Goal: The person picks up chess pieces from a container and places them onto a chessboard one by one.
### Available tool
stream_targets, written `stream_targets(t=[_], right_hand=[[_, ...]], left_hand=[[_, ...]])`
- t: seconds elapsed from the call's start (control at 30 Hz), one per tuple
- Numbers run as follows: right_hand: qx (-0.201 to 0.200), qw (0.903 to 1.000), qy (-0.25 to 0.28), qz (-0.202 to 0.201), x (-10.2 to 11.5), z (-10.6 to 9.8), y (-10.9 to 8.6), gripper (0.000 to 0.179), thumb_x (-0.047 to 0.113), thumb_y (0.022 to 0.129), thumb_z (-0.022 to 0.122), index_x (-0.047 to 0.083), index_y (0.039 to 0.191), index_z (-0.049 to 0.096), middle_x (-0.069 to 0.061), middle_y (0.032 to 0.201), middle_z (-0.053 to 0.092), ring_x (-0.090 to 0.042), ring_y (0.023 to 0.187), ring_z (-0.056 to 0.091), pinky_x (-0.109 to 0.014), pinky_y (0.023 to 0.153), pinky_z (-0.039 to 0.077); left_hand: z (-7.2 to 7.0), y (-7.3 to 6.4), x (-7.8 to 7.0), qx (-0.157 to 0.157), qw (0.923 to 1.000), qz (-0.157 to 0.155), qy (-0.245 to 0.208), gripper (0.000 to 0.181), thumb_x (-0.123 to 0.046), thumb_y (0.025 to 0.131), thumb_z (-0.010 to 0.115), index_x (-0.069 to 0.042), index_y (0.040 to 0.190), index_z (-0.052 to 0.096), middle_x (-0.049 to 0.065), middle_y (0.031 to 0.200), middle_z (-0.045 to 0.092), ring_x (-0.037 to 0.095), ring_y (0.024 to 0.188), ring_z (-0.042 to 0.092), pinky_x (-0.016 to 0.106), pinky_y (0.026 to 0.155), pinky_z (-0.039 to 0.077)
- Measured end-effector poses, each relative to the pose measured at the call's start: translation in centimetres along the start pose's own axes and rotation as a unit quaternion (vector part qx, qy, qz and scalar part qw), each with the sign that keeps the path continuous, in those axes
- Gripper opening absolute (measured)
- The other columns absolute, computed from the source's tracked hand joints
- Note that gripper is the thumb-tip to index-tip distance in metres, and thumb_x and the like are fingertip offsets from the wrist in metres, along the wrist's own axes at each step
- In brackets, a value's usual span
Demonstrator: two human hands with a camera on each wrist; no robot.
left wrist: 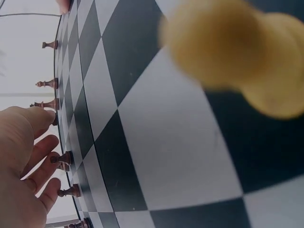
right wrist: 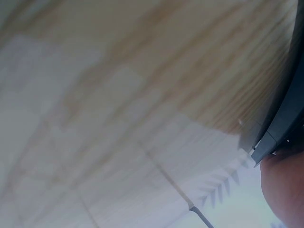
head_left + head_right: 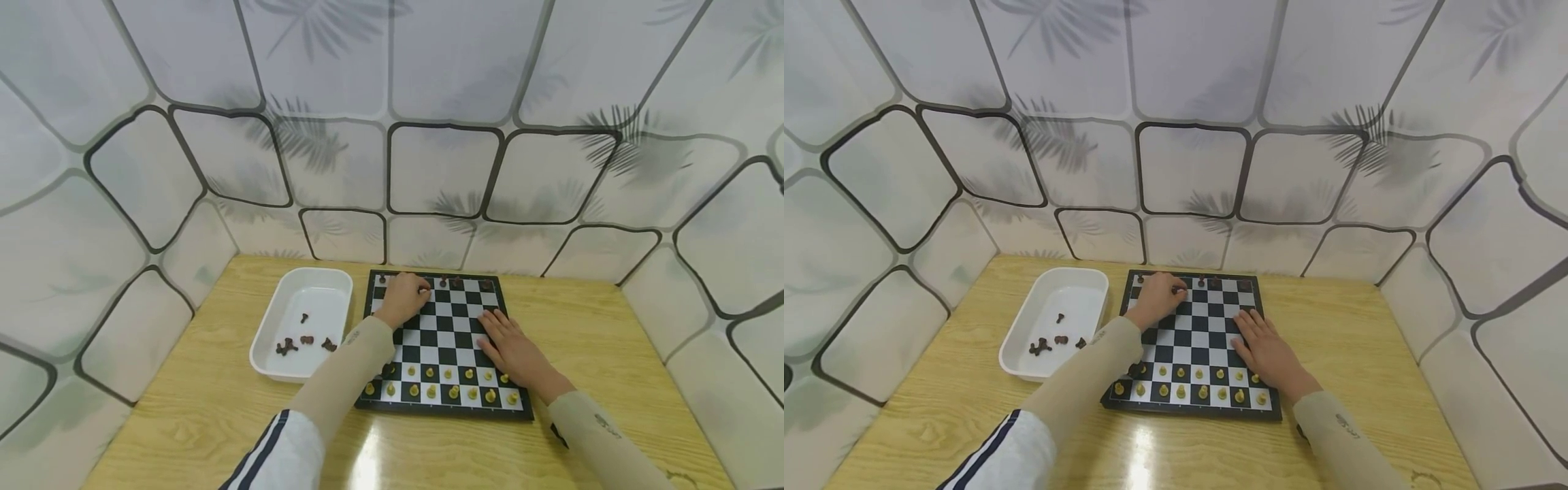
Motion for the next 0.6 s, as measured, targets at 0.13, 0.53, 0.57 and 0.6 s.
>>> stream_targets(t=[0.13,0.53,0.57,0.6], right_hand=[[0.001,1.0,0.0,0.002,-0.07,0.11,-0.01,0.063,0.038,0.112,0.048,-0.001,0.16,0.039,-0.022,0.167,0.039,-0.045,0.158,0.028,-0.062,0.128,0.024],[-0.001,1.0,0.0,0.003,0.03,-0.08,-0.02,0.063,0.038,0.112,0.048,-0.001,0.16,0.039,-0.021,0.167,0.039,-0.044,0.158,0.029,-0.062,0.128,0.024],[-0.001,1.0,0.001,0.004,0.01,-0.1,-0.05,0.063,0.038,0.112,0.048,-0.001,0.16,0.039,-0.021,0.167,0.039,-0.044,0.158,0.029,-0.062,0.128,0.024],[-0.001,1.0,0.002,0.004,0.0,-0.12,-0.06,0.063,0.038,0.112,0.048,-0.001,0.16,0.039,-0.021,0.167,0.039,-0.044,0.158,0.029,-0.062,0.128,0.024]], left_hand=[[0.22,0.04,0.05,-0.003,1.0,0.0,0.008,0.016,-0.019,0.1,0.073,-0.01,0.108,0.083,0.005,0.105,0.082,0.025,0.096,0.077,0.041,0.087,0.061],[0.81,0.16,0.25,0.008,0.9993,-0.01,0.036,0.017,-0.024,0.101,0.072,-0.014,0.107,0.083,0.002,0.101,0.082,0.026,0.097,0.074,0.047,0.09,0.057],[0.81,0.19,0.2,0.007,0.9993,-0.009,0.037,0.017,-0.024,0.101,0.072,-0.013,0.107,0.084,0.002,0.101,0.082,0.027,0.097,0.074,0.046,0.09,0.057],[0.79,0.23,0.15,0.006,0.9993,-0.007,0.037,0.016,-0.023,0.101,0.072,-0.013,0.107,0.084,0.002,0.101,0.082,0.027,0.097,0.074,0.046,0.09,0.058]])
Point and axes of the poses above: each hand's wrist, its own y-axis towards the middle knuckle, its own z-axis out of the palm, x = y × z, the point moved 9 cm from there along y, towards the middle knuckle
